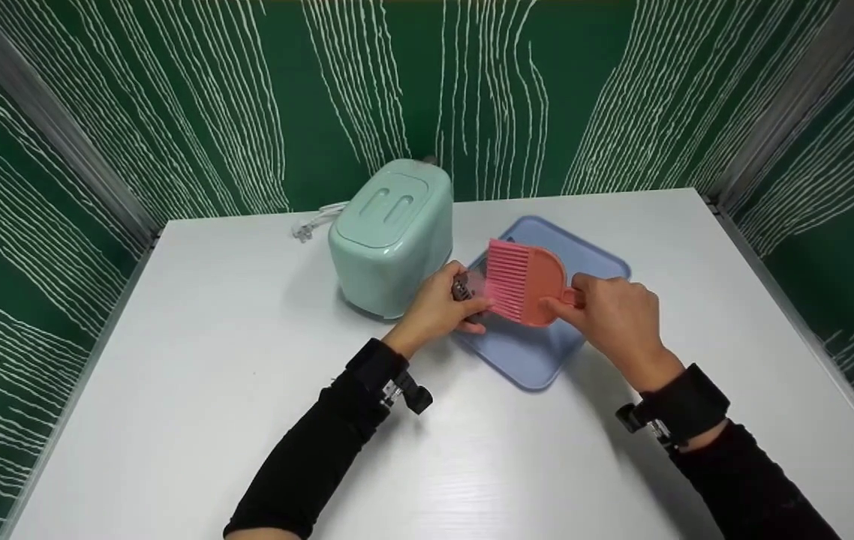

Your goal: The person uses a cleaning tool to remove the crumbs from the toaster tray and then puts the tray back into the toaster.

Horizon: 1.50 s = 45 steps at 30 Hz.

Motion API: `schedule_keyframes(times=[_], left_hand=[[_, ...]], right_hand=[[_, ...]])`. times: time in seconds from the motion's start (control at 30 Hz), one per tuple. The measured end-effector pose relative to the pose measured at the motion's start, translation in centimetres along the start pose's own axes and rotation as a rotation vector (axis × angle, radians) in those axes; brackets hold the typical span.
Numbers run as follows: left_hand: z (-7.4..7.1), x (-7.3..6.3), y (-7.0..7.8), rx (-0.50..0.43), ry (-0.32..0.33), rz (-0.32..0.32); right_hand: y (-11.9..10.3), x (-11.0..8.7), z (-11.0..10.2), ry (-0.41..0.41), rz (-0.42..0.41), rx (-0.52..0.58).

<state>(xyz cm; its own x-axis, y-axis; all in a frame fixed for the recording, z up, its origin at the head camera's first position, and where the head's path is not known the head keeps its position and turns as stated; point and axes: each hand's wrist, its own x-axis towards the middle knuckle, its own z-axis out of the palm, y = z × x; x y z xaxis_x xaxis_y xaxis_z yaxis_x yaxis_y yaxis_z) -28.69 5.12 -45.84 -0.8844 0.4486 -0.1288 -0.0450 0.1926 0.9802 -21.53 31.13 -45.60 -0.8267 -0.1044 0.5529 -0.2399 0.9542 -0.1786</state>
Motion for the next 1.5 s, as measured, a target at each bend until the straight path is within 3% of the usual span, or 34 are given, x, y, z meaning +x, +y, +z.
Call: schedule_keyframes(times=[0.23,0.6,0.83,1.5], left_hand=[[0.2,0.1,0.1,-0.024,0.008,-0.014],[0.5,-0.1,0.5,-0.041,0.017,-0.034],[0.5,-0.2,0.4,-0.049,-0.022,-0.001],[0.3,-0.3,0.1,0.033,0.001,0.017]], right_hand=[[1.2,-0.2,0.5,0.043,-0.037,-0.055],[3.1,-0.3,0.9,0.058,-0.029,-0.094],[4.1,-0.3,0.8,0.058,-0.001,-0.119],[5.8,0.1,-0.3,0.047,0.098,-0.115]])
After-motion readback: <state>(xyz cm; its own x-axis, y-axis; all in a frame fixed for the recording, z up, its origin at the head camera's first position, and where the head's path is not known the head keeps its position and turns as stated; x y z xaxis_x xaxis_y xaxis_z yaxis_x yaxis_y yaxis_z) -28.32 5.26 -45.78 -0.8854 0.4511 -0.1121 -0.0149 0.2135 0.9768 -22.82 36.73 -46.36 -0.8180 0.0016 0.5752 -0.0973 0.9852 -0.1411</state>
